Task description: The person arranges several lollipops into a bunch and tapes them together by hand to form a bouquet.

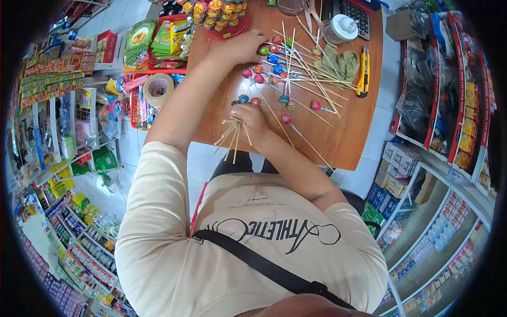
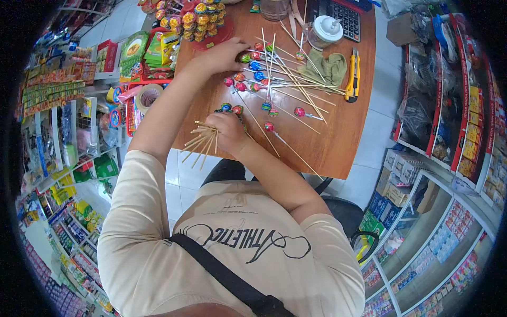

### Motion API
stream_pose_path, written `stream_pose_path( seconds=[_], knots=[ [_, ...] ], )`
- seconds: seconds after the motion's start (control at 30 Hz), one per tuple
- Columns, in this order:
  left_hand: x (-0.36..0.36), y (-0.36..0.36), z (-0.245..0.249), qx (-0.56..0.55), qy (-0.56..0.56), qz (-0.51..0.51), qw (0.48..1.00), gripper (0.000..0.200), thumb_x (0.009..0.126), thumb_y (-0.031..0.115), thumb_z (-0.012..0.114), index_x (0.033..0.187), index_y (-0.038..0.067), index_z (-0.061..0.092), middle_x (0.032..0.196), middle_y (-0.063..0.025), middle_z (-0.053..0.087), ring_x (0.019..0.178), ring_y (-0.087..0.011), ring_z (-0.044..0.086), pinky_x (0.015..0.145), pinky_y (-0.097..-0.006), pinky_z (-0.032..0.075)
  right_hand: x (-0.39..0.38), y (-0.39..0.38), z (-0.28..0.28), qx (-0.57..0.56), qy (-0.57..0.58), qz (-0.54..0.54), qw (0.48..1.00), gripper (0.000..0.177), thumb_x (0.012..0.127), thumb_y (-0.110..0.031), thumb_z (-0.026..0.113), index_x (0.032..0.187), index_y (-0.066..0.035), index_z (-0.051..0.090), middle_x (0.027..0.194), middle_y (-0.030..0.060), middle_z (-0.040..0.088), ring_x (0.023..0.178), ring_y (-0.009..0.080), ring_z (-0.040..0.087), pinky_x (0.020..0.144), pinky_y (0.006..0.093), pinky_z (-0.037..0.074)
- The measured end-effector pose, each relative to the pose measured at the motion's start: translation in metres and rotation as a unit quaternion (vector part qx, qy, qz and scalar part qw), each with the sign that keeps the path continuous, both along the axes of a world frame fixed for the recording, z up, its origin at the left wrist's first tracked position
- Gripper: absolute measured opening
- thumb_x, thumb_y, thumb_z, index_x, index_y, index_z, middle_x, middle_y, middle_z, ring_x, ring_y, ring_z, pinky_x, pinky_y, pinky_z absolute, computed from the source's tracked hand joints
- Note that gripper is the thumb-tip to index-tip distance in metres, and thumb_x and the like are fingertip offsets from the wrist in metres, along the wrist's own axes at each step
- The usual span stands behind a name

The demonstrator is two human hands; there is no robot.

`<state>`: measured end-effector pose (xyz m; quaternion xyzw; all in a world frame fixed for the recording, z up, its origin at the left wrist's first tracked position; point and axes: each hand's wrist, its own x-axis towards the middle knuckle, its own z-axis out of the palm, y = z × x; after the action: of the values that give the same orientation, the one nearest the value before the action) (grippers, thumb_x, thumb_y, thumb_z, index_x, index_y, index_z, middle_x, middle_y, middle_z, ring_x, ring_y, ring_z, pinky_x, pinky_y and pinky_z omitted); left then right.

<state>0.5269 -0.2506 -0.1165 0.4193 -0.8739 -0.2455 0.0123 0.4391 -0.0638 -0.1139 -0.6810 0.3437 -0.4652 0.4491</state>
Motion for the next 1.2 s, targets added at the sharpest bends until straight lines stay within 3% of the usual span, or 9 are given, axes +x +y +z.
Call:
stream_pose_path(
  seconds=[0.4, 0.53, 0.7, 0.77, 0.83, 0.9, 0.97, 1.07, 1.2],
  knots=[
    [0.048, 0.009, 0.031, -0.038, -0.011, 0.016, 0.999, 0.041, 0.066, 0.012, 0.070, 0.103, 0.001, 0.058, 0.099, -0.0155, 0.051, 0.092, -0.0300, 0.054, 0.079, -0.0363, 0.046, 0.000, -0.001, -0.002, -0.025, 0.021, -0.019, 0.999, 0.014, 0.073, -0.015, 0.062, 0.070, -0.004, 0.054, 0.065, 0.0136, 0.053, 0.061, 0.0324, 0.054, 0.054, 0.0390, 0.042],
    [0.073, 0.042, 0.068, -0.049, -0.001, 0.106, 0.993, 0.035, 0.067, 0.008, 0.069, 0.099, 0.001, 0.059, 0.097, -0.0150, 0.051, 0.084, -0.0283, 0.056, 0.073, -0.0353, 0.048, 0.003, 0.001, -0.012, -0.001, 0.004, -0.020, 1.000, 0.012, 0.073, -0.015, 0.059, 0.071, -0.004, 0.054, 0.067, 0.0138, 0.054, 0.064, 0.0336, 0.055, 0.055, 0.0406, 0.042],
    [0.123, 0.086, 0.083, 0.006, 0.029, 0.194, 0.981, 0.028, 0.068, 0.007, 0.070, 0.094, 0.001, 0.060, 0.091, -0.0094, 0.053, 0.073, -0.0179, 0.056, 0.064, -0.0273, 0.047, 0.009, 0.007, -0.031, 0.285, -0.193, 0.026, 0.939, 0.007, 0.075, -0.004, 0.057, 0.070, -0.002, 0.052, 0.066, 0.0081, 0.051, 0.062, 0.0214, 0.053, 0.060, 0.0343, 0.047],
    [0.143, 0.105, 0.079, 0.049, 0.059, 0.243, 0.967, 0.028, 0.068, 0.007, 0.070, 0.093, 0.000, 0.059, 0.090, -0.0074, 0.054, 0.071, -0.0146, 0.056, 0.062, -0.0254, 0.046, 0.009, 0.009, -0.033, 0.255, -0.177, 0.023, 0.950, 0.010, 0.077, 0.001, 0.056, 0.069, 0.000, 0.051, 0.067, 0.0048, 0.050, 0.062, 0.0145, 0.051, 0.062, 0.0303, 0.048],
    [0.154, 0.124, 0.072, 0.121, 0.149, 0.304, 0.933, 0.023, 0.072, 0.006, 0.068, 0.092, 0.000, 0.058, 0.090, -0.0038, 0.055, 0.071, -0.0111, 0.056, 0.063, -0.0233, 0.046, 0.003, 0.005, -0.026, 0.066, -0.045, 0.011, 0.997, 0.010, 0.077, 0.002, 0.057, 0.069, 0.000, 0.052, 0.069, 0.0041, 0.051, 0.062, 0.0137, 0.050, 0.062, 0.0278, 0.048],
    [0.172, 0.143, 0.041, 0.211, 0.258, 0.339, 0.879, 0.021, 0.075, 0.005, 0.067, 0.093, 0.001, 0.058, 0.090, -0.0021, 0.056, 0.071, -0.0108, 0.057, 0.064, -0.0229, 0.047, 0.005, 0.007, -0.030, 0.185, -0.158, 0.025, 0.970, 0.003, 0.075, 0.003, 0.059, 0.076, 0.001, 0.058, 0.069, 0.0021, 0.052, 0.061, 0.0134, 0.050, 0.057, 0.0247, 0.043],
    [0.169, 0.163, 0.028, 0.259, 0.343, 0.333, 0.839, 0.021, 0.076, 0.001, 0.065, 0.096, 0.000, 0.058, 0.098, -0.0039, 0.054, 0.080, -0.0111, 0.056, 0.069, -0.0239, 0.048, 0.010, 0.009, -0.012, 0.361, -0.375, 0.042, 0.853, 0.007, 0.076, 0.003, 0.060, 0.082, 0.001, 0.062, 0.069, 0.0007, 0.052, 0.060, 0.0129, 0.050, 0.055, 0.0248, 0.041],
    [0.140, 0.191, 0.013, 0.283, 0.465, 0.313, 0.778, 0.023, 0.075, -0.002, 0.064, 0.097, 0.000, 0.058, 0.105, -0.0062, 0.053, 0.087, -0.0115, 0.055, 0.073, -0.0246, 0.048, 0.007, 0.007, 0.009, 0.219, -0.085, -0.022, 0.972, 0.021, 0.079, 0.004, 0.059, 0.099, 0.002, 0.062, 0.068, -0.0007, 0.051, 0.061, 0.0110, 0.051, 0.056, 0.0245, 0.043],
    [0.112, 0.206, 0.009, 0.223, 0.430, 0.273, 0.831, 0.024, 0.075, -0.003, 0.065, 0.098, -0.001, 0.059, 0.108, -0.0068, 0.050, 0.086, -0.0124, 0.058, 0.074, -0.0232, 0.050, 0.005, 0.004, -0.017, 0.269, -0.169, 0.047, 0.947, 0.048, 0.081, -0.003, 0.058, 0.126, -0.002, 0.044, 0.071, 0.0030, 0.055, 0.064, 0.0120, 0.056, 0.063, 0.0237, 0.049]
  ],
)
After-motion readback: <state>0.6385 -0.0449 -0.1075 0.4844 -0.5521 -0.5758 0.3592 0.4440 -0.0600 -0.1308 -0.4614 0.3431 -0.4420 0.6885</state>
